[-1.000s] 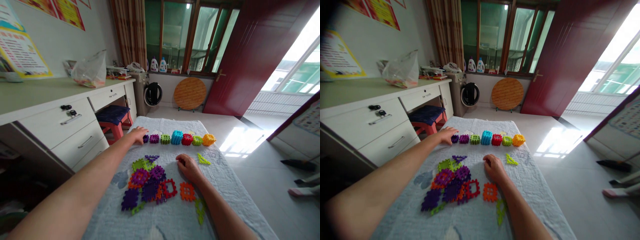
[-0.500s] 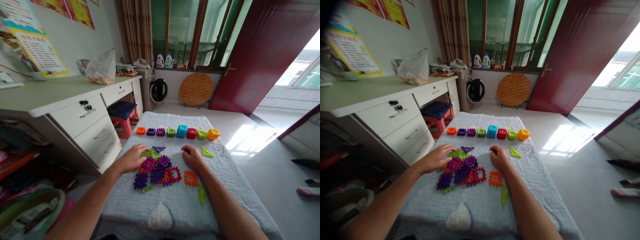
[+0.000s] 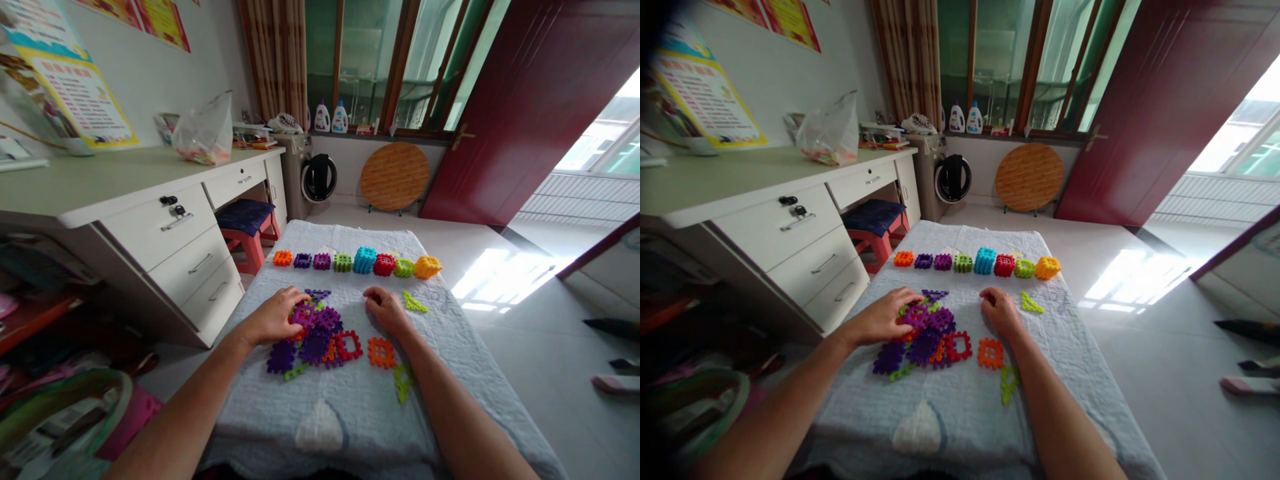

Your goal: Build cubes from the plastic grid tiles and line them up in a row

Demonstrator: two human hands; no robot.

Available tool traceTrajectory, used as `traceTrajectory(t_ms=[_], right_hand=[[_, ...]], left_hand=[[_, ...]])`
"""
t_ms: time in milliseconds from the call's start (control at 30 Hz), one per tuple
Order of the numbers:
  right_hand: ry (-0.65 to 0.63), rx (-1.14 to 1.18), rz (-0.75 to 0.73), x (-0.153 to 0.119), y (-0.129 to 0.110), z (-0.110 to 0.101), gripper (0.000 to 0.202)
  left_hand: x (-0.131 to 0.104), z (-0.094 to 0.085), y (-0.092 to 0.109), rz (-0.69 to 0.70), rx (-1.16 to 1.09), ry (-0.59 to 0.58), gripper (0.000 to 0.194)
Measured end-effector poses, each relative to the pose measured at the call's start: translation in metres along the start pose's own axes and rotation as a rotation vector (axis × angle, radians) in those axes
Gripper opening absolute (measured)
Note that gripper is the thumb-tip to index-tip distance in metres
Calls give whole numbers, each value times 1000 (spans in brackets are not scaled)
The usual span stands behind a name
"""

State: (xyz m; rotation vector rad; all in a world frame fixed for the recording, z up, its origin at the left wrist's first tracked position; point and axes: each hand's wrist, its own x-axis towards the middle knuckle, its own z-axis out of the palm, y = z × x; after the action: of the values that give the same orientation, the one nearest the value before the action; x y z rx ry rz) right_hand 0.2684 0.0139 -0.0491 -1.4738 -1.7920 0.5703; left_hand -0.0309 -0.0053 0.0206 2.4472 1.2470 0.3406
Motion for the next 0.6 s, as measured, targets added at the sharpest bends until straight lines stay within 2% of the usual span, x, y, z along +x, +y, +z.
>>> traceTrajectory(t_ms=[167,267,333,500,600], right_hand=[[7,11,5,0,0,0,24],[-3,28,10,-1,0,0,24],[-4,35,12,-1,-1,-1,24],[-8,30,17,-1,-1,0,24],[-12,20,11,0,-1,0,24]], left_hand=[[23,-4,15,102,-62,-7,55],[33,-5,16,125,-75,-11,52],[34,-7,11,93,-103,38,49],[28,-11,-10,-101,-151,193,44],[31,-9,-12,-131,-135,244,44]])
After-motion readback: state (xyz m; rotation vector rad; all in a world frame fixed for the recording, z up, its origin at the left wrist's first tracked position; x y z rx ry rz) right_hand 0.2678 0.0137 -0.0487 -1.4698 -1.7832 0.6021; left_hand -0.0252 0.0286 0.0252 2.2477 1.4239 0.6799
